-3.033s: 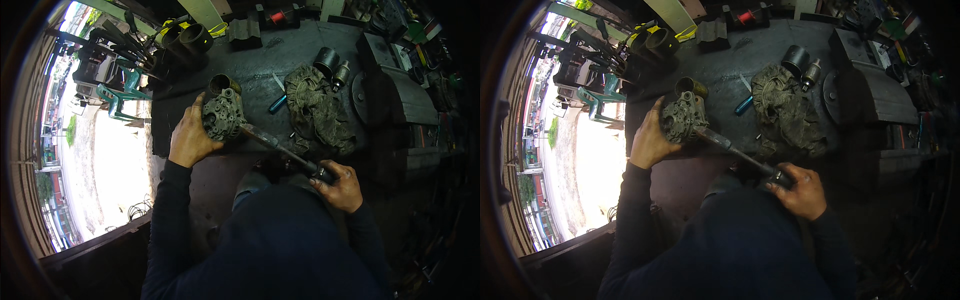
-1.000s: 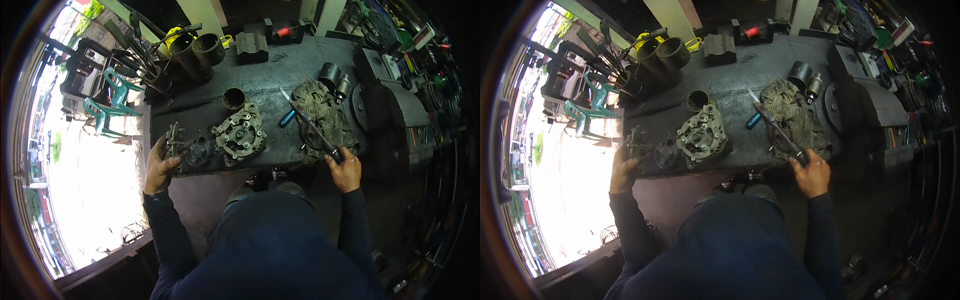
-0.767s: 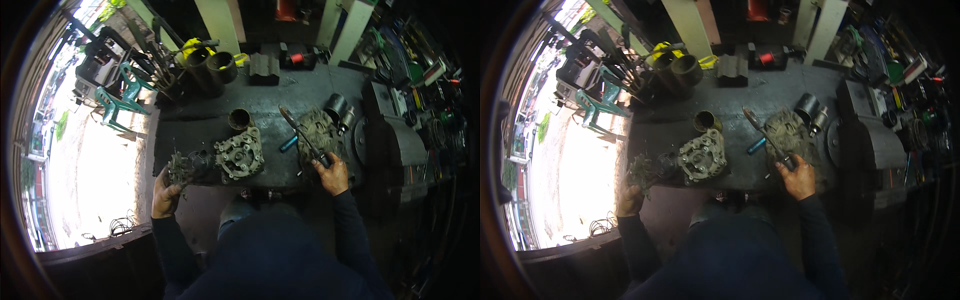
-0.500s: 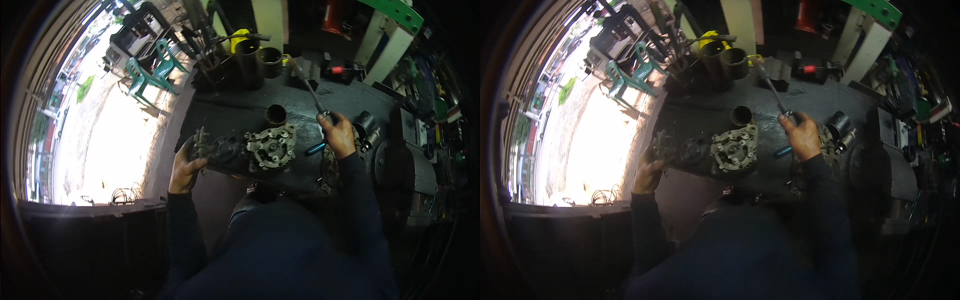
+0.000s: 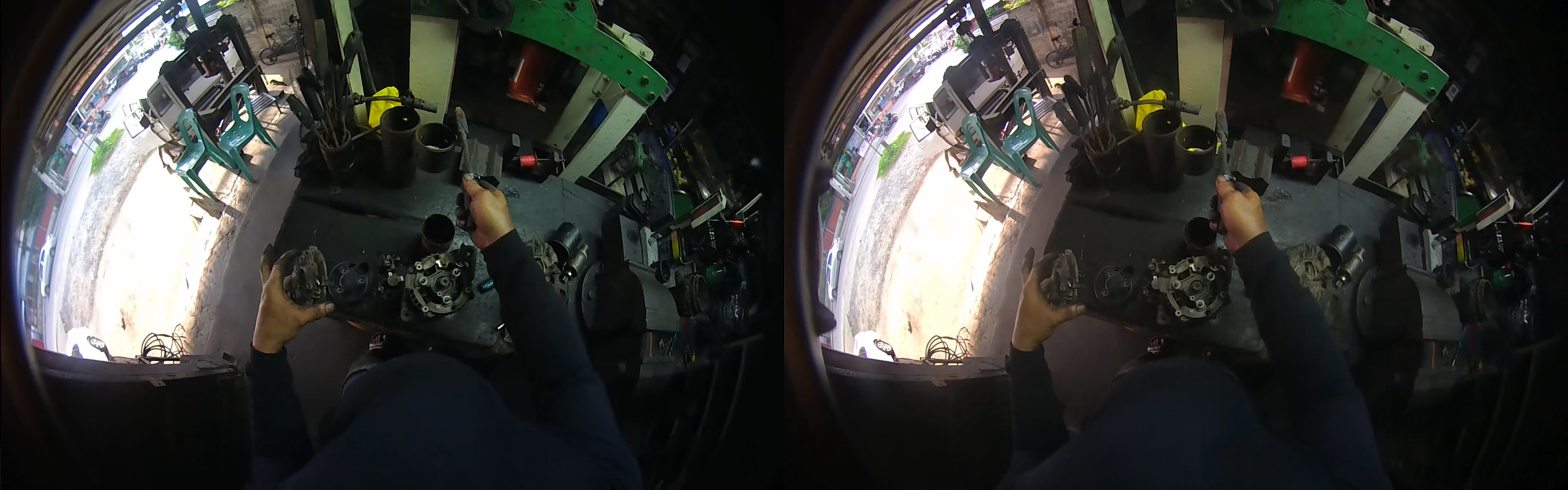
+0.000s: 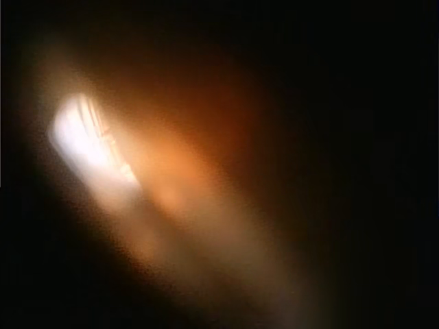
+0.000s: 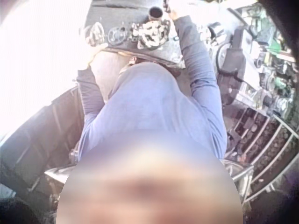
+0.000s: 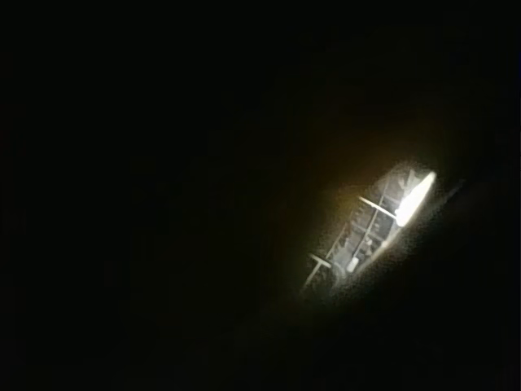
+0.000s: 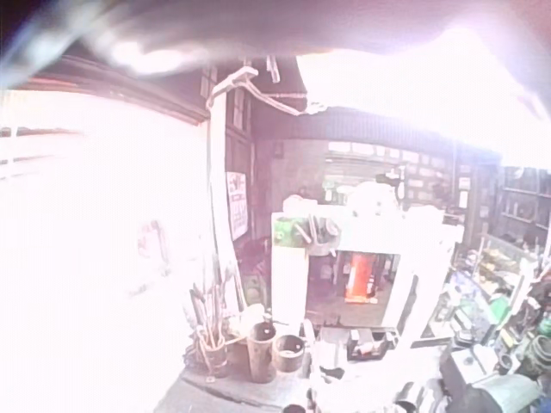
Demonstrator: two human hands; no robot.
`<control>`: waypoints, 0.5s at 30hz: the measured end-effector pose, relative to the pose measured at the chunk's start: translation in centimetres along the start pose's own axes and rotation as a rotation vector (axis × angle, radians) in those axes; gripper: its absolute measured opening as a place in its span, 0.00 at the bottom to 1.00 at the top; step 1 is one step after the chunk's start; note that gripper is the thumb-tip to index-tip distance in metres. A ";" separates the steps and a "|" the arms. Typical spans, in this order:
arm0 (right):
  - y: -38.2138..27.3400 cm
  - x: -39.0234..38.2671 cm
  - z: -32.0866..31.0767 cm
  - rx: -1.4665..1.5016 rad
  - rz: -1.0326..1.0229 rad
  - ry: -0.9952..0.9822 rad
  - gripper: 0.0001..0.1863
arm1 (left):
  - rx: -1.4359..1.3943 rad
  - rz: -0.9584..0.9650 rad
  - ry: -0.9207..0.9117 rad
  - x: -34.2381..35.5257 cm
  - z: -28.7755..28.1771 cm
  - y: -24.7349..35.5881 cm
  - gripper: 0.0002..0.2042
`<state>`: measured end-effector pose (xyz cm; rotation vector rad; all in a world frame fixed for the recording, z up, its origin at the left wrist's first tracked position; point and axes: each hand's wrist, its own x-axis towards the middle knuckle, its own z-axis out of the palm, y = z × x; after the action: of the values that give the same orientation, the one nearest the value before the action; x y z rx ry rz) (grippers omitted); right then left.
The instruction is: The person uses a screwdriver to pry and separate components of a mechanical part on a workbench. They then wipe the part with a cloth and place it aside. The person handles multiple small metal components and tools throughout the process.
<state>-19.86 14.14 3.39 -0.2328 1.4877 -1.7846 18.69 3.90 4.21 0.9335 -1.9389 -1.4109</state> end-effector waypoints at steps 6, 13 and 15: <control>2.1 1.9 4.8 0.069 0.085 0.017 0.10 | 0.090 0.020 -0.018 0.9 -1.3 -1.4 0.57; 1.3 2.5 4.9 -0.062 0.153 -0.152 0.13 | 0.540 0.129 0.065 1.5 -1.6 0.0 0.57; 0.1 1.9 4.8 -0.170 0.134 -0.157 0.14 | 0.518 0.070 0.040 1.6 -1.4 0.3 0.56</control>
<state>-18.28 9.27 4.07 -0.3426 1.5061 -1.5010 18.74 1.96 4.95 1.0914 -2.3294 -0.8503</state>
